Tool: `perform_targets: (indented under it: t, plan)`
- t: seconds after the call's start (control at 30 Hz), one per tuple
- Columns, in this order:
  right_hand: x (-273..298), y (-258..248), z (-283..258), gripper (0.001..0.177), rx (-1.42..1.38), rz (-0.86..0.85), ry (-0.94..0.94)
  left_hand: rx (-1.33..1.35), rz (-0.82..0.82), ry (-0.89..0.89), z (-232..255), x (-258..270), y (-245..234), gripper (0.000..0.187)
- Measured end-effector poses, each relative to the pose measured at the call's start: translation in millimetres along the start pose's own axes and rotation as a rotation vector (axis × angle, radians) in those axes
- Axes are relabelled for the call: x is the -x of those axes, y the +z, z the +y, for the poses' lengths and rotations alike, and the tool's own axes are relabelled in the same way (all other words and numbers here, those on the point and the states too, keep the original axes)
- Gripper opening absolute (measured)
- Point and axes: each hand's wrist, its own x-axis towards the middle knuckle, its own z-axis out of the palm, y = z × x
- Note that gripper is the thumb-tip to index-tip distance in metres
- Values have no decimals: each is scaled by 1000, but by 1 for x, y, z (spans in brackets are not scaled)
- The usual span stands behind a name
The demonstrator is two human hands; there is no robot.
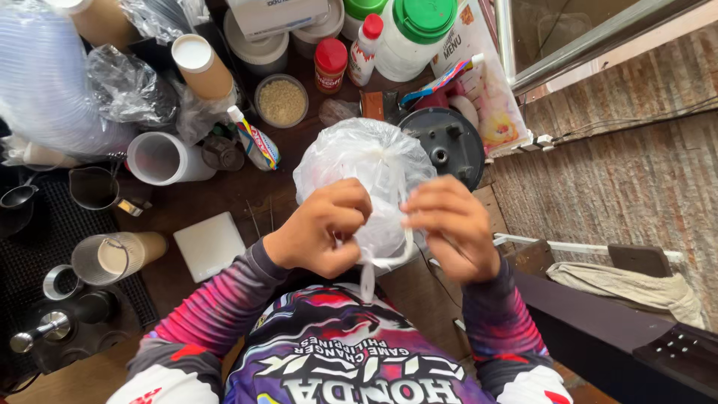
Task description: The person walks to a coffee station carrying a plastic bag, places it on a scale, and retrieves a metal stirrer. They then stir a cup of coffee with the metal stirrer and place the stirrer back into the bag.
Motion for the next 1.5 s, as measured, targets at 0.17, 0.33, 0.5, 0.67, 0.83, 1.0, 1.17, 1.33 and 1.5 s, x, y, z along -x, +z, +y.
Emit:
perform_targets:
  t: [0.17,0.33,0.5,0.67,0.83,1.0,1.17,1.33,1.5]
  plan:
    - [3,33,35,27,-16,-112,69,469,232,-182,-10,4,4,14]
    - [25,46,45,17,-121,8,214,649,386,-192,-19,-9,1,32]
    - [36,44,22,24,-123,108,205,322,572,-248,-9,25,9,31]
    - [45,40,-11,26,-96,241,172,461,669,-467,-19,69,12,16]
    - [46,44,-33,25,1,205,127,532,551,-535,-26,92,28,10]
    - [41,51,-45,26,91,220,160,367,436,-511,-21,84,33,14]
    - [32,44,-36,27,408,43,-43,-199,195,-26,-5,45,23,33]
    - [36,51,-22,10,94,296,252,-121,50,-82,6,18,32,37]
    - [53,59,-3,6,-101,337,352,-44,342,-279,-9,22,70,18]
